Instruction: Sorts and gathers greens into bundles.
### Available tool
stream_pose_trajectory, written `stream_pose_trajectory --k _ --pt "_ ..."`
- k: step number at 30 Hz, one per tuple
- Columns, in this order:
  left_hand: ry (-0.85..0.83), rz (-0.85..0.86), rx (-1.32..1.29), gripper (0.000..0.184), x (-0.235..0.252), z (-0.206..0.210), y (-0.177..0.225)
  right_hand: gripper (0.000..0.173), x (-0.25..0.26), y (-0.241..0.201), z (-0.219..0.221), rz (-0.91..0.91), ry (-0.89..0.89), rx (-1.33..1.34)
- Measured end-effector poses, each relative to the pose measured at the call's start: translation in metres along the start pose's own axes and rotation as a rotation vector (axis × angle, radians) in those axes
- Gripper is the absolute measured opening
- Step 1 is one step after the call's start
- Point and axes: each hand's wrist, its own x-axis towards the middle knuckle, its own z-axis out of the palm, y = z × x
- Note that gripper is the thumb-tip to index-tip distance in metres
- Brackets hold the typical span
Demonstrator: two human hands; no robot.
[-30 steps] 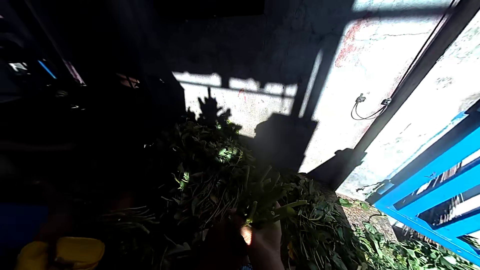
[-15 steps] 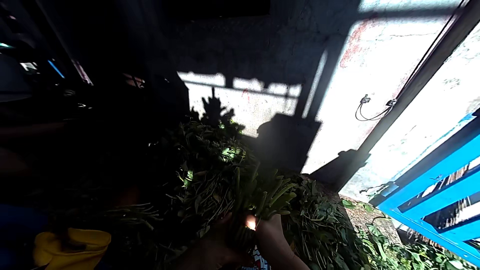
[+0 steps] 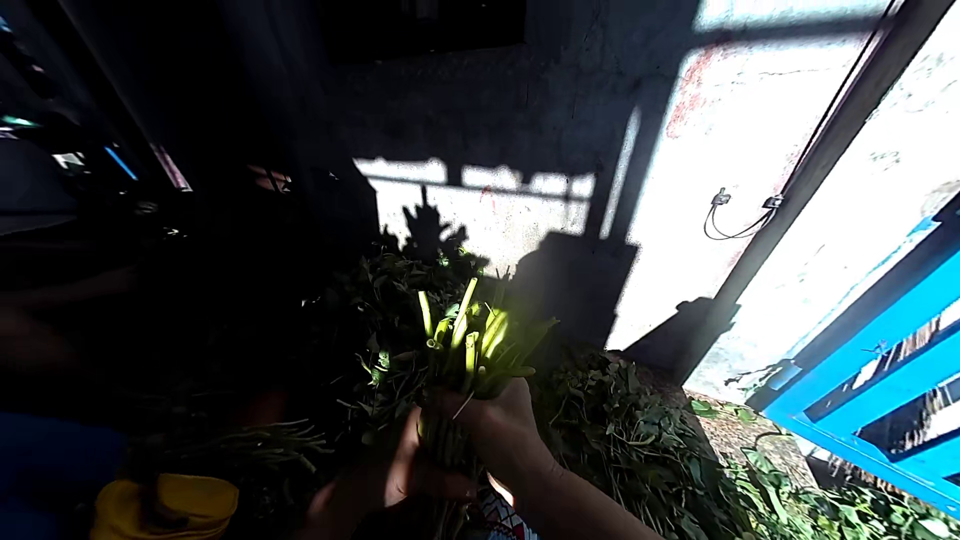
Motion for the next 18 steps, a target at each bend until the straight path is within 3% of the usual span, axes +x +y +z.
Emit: stream_pose_trajectory --k 3,6,10,12,15,17,18 --pt "0.097 0.011 -0.023 0.056 0.017 -0.008 0.055 0.077 0.010 -0.052 0.029 -0.160 -0.041 -0.127" --pt "0.161 0.108 -0.162 0.046 0.029 0.001 0.093 0.077 0.011 -0.101 0.048 -0.185 -0.053 -0.232" --pt "0.178 0.207 -0.307 0.034 0.032 0.024 0.090 0.079 0.007 -0.117 0.048 -0.135 -0.110 -0.392" --pt "0.275 0.162 -0.311 0.028 0.028 0.050 0.098 0.090 0.005 -0.113 0.042 -0.045 -0.146 -0.468" --pt "0.253 0.264 -0.391 0.025 0.011 0.062 0.044 0.105 0.006 -0.101 0.033 0.138 -0.196 -0.499" --pt "0.015 0.381 -0.430 0.023 0.000 0.048 -0.006 0.105 0.002 -0.098 0.023 0.204 -0.278 -0.515" --pt "-0.085 0.365 -0.498 0.023 0.003 0.049 -0.009 0.108 0.000 -0.099 0.016 0.232 -0.328 -0.533"
